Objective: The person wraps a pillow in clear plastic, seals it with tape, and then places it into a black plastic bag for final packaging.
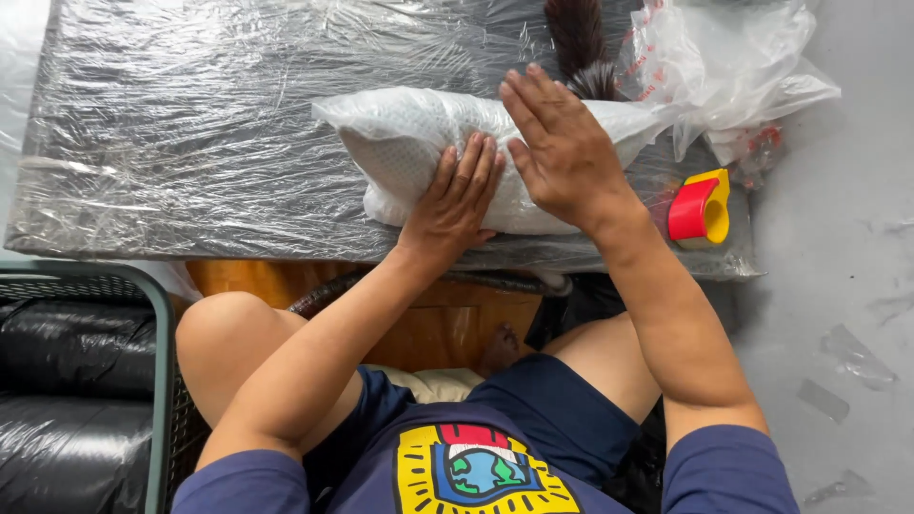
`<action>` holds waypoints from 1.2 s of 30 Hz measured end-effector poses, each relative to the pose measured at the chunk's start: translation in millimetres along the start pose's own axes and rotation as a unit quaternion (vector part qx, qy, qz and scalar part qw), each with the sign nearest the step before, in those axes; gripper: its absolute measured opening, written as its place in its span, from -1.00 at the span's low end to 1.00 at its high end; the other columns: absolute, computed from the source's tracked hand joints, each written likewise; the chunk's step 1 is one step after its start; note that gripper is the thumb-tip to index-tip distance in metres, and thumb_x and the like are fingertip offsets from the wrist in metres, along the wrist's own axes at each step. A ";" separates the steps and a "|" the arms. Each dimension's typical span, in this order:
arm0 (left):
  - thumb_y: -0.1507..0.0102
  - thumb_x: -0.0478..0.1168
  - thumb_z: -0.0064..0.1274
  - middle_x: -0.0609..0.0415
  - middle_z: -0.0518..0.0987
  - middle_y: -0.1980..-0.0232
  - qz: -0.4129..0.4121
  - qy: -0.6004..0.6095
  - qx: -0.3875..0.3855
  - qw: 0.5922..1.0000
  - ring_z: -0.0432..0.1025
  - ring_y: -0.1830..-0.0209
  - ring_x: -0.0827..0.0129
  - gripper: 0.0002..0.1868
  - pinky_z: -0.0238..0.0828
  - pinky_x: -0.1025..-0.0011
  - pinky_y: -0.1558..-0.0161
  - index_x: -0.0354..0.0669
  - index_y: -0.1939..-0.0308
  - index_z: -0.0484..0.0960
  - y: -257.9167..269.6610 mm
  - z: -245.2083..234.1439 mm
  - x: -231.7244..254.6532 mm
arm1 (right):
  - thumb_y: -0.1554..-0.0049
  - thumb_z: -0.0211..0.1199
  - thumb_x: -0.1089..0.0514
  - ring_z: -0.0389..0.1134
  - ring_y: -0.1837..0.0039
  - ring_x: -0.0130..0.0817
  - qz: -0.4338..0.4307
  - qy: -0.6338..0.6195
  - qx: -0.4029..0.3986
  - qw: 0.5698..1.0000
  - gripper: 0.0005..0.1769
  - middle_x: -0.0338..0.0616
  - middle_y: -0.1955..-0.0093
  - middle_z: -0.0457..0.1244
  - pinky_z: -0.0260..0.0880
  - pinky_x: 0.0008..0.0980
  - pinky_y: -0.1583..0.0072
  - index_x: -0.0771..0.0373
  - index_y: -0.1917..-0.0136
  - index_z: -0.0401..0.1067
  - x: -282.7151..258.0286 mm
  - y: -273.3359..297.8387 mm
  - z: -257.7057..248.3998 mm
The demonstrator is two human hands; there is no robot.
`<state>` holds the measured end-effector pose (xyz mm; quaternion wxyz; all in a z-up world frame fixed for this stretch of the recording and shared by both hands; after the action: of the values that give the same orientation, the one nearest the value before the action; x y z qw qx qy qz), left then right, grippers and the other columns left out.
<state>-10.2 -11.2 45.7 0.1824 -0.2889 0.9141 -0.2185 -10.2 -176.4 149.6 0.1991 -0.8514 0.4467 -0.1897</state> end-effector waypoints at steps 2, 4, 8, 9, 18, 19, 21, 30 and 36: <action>0.01 0.33 0.33 -0.34 0.08 -0.62 -0.005 -0.004 0.004 1.000 -0.13 -0.65 -0.16 0.30 -0.36 -0.09 -0.61 -0.38 -0.57 0.12 -0.5 -2.1 0.0 | -0.38 0.03 0.04 0.31 -0.38 0.01 0.005 0.008 -0.027 1.000 -0.56 0.05 -0.35 0.31 0.24 -0.09 -0.38 0.27 -0.41 0.40 8.8 -3.0 14.4; 0.06 0.34 0.34 -0.32 0.08 -0.62 -0.013 -0.003 0.005 1.000 -0.14 -0.66 -0.14 0.33 -0.37 -0.09 -0.61 -0.37 -0.57 0.14 -2.3 -2.8 0.6 | -0.41 -0.02 -0.05 0.44 -0.25 -0.07 0.009 0.013 -0.058 0.998 -0.57 -0.05 -0.22 0.41 0.32 -0.12 -0.31 0.18 -0.32 0.50 18.3 -0.9 25.3; 0.07 0.32 0.35 -0.28 0.12 -0.62 -0.038 0.015 0.030 0.999 -0.13 -0.66 -0.09 0.31 -0.36 -0.10 -0.62 -0.34 -0.56 0.17 -2.7 -0.2 3.2 | -0.40 0.02 -0.06 0.45 -0.22 -0.10 0.003 -0.023 -0.038 0.999 -0.59 -0.07 -0.15 0.43 0.35 -0.17 -0.27 0.14 -0.30 0.54 28.5 2.8 30.4; 0.09 0.33 0.35 -0.27 0.12 -0.62 -0.049 0.021 0.038 0.998 -0.11 -0.66 -0.09 0.31 -0.34 -0.10 -0.61 -0.32 -0.56 0.18 -1.1 1.4 5.0 | -0.39 0.05 -0.07 0.46 -0.21 -0.11 0.004 -0.023 -0.037 0.999 -0.60 -0.07 -0.14 0.43 0.36 -0.18 -0.26 0.14 -0.28 0.55 28.5 3.1 30.5; -0.11 0.46 -0.05 -0.13 0.22 -0.59 -0.075 -0.001 0.127 0.989 0.02 -0.64 0.02 0.11 -0.28 -0.06 -0.62 -0.21 -0.54 0.23 7.8 17.4 13.1 | -0.39 0.04 -0.12 0.43 -0.25 -0.15 0.009 -0.045 -0.046 0.998 -0.58 -0.14 -0.18 0.41 0.34 -0.19 -0.25 0.09 -0.33 0.52 28.2 10.9 32.6; -0.11 0.46 -0.05 -0.13 0.22 -0.59 -0.074 -0.003 0.128 0.989 0.02 -0.64 0.02 0.11 -0.28 -0.06 -0.62 -0.21 -0.54 0.23 6.5 17.1 11.6 | -0.39 0.04 -0.12 0.43 -0.25 -0.15 0.010 -0.044 -0.044 0.998 -0.58 -0.14 -0.18 0.41 0.34 -0.19 -0.25 0.09 -0.33 0.52 30.4 9.1 32.6; -0.07 0.46 0.03 -0.10 0.22 -0.60 -0.074 -0.015 0.127 0.989 0.00 -0.65 0.04 0.13 -0.33 -0.08 -0.61 -0.16 -0.55 0.24 6.7 16.5 11.1 | -0.39 0.05 -0.12 0.43 -0.24 -0.12 0.010 -0.055 -0.046 0.997 -0.58 -0.12 -0.17 0.41 0.34 -0.17 -0.24 0.08 -0.34 0.50 31.9 10.2 33.0; -0.31 0.19 0.05 -0.21 0.38 -0.48 -0.098 0.059 0.153 0.982 0.24 -0.51 0.00 -0.26 -0.04 -0.13 -0.53 -0.42 -0.28 0.48 19.6 -10.8 -8.1 | -0.38 -0.01 -0.03 0.42 -0.21 -0.08 0.060 -0.102 -0.048 0.992 -0.63 -0.10 -0.16 0.42 0.24 -0.10 -0.28 0.11 -0.28 0.51 41.5 -7.9 61.0; -0.16 0.50 -0.02 -0.33 0.31 -0.50 -0.057 0.046 0.034 0.997 0.14 -0.54 -0.09 0.12 -0.17 -0.01 -0.55 -0.50 -0.38 0.33 -22.9 5.2 -24.4 | -0.30 0.02 0.23 0.37 -0.30 -0.16 0.103 -0.171 0.036 0.979 -0.63 -0.10 -0.22 0.40 0.00 -0.12 -0.47 0.19 -0.36 0.37 33.3 -21.1 41.2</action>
<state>21.2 -14.8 58.0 0.1375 -0.3241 0.8953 -0.2728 42.5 -186.2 130.2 0.3218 -0.8128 0.4843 -0.0353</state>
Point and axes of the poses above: each hand's wrist, its own y-axis away from the middle knuckle, its own z-axis out of the palm, x = y × z, the point moved 2 cm from there along -y, towards the middle knuckle
